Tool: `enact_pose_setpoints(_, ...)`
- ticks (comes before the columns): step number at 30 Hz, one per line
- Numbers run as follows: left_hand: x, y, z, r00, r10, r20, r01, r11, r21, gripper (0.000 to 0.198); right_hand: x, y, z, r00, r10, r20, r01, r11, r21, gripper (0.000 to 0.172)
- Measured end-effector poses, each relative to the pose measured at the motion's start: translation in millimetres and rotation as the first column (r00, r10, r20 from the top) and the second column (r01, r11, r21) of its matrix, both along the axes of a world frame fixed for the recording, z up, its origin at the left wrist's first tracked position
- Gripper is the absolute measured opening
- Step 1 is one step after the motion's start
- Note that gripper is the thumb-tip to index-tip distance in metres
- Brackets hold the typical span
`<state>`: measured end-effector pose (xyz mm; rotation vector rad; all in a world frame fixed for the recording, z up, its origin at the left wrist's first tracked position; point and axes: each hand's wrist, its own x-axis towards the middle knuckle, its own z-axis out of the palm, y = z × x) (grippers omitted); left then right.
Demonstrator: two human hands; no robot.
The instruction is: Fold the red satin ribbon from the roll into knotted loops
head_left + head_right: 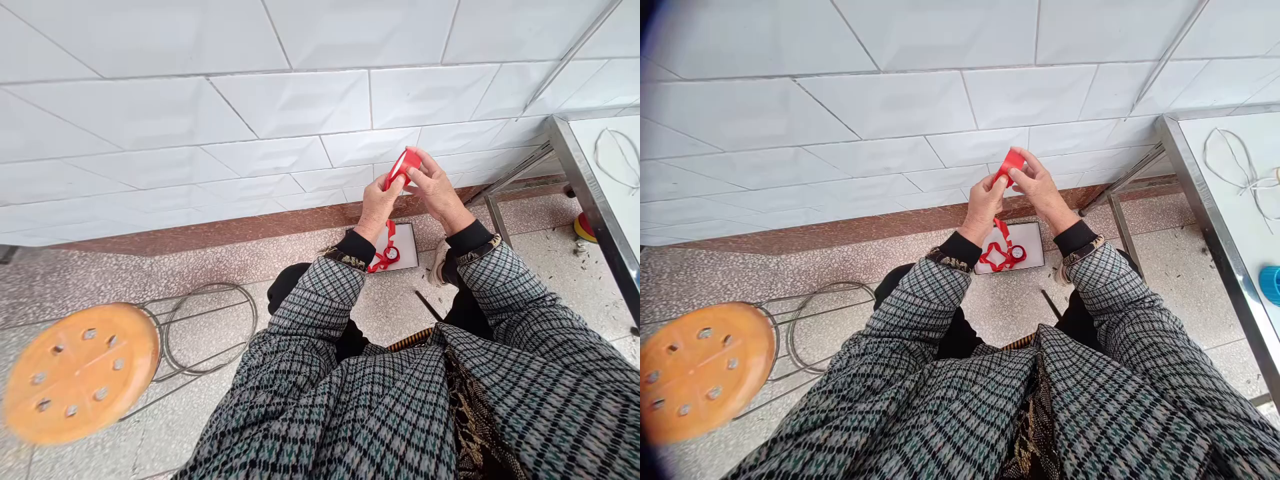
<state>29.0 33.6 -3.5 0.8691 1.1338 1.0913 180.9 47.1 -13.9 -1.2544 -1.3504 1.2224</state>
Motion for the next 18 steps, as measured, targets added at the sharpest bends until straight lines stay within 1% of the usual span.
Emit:
enact_pose_setpoints(2, -0.1, -0.1, -1.9, 1.0, -0.012, 0.014, 0.011, 0.999, 0.033, 0.033, 0.4, -0.1, 0.2, 0.998, -0.05, -0.027, 0.05, 0.999, 0.013, 0.084)
enact_pose_setpoints(4, -0.9, -0.2, -4.0, 0.999, -0.022, 0.031, 0.02, 0.998, 0.059, 0.041, 2.9, 0.8, 2.0, 0.995, -0.078, -0.055, 0.078, 0.997, 0.01, 0.084)
enact_pose_setpoints(5, -1.5, 0.0, -5.2, 0.999, -0.028, 0.035, 0.026, 0.998, 0.065, 0.042, 4.7, 1.4, 3.5, 0.994, -0.085, -0.065, 0.086, 0.996, 0.002, 0.083)
enact_pose_setpoints(8, -3.3, 1.6, -10.2, 1.0, -0.03, 0.003, 0.03, 0.997, 0.073, 0.03, 9.6, 3.3, 9.6, 0.99, -0.103, -0.094, 0.1, 0.994, -0.032, 0.079)
enact_pose_setpoints(12, -3.5, 4.0, -18.4, 0.99, -0.009, -0.14, 0.029, 0.99, 0.142, 0.021, 10.7, 3.7, 16.8, 0.978, -0.139, -0.157, 0.129, 0.989, -0.072, 0.077)
enact_pose_setpoints(14, -2.1, 3.7, -21.0, 0.982, -0.042, -0.182, 0.066, 0.989, 0.13, 0.017, 9.7, 3.5, 18.5, 0.975, -0.15, -0.164, 0.137, 0.987, -0.085, 0.078)
enact_pose_setpoints(15, -1.1, 3.1, -21.6, 0.982, -0.061, -0.179, 0.082, 0.991, 0.107, 0.016, 9.4, 3.6, 18.8, 0.975, -0.156, -0.16, 0.143, 0.986, -0.091, 0.078)
enact_pose_setpoints(18, 2.2, 0.1, -19.9, 0.991, -0.09, -0.1, 0.093, 0.995, 0.029, 0.017, 9.7, 4.4, 17.4, 0.974, -0.189, -0.126, 0.177, 0.979, -0.103, 0.075)
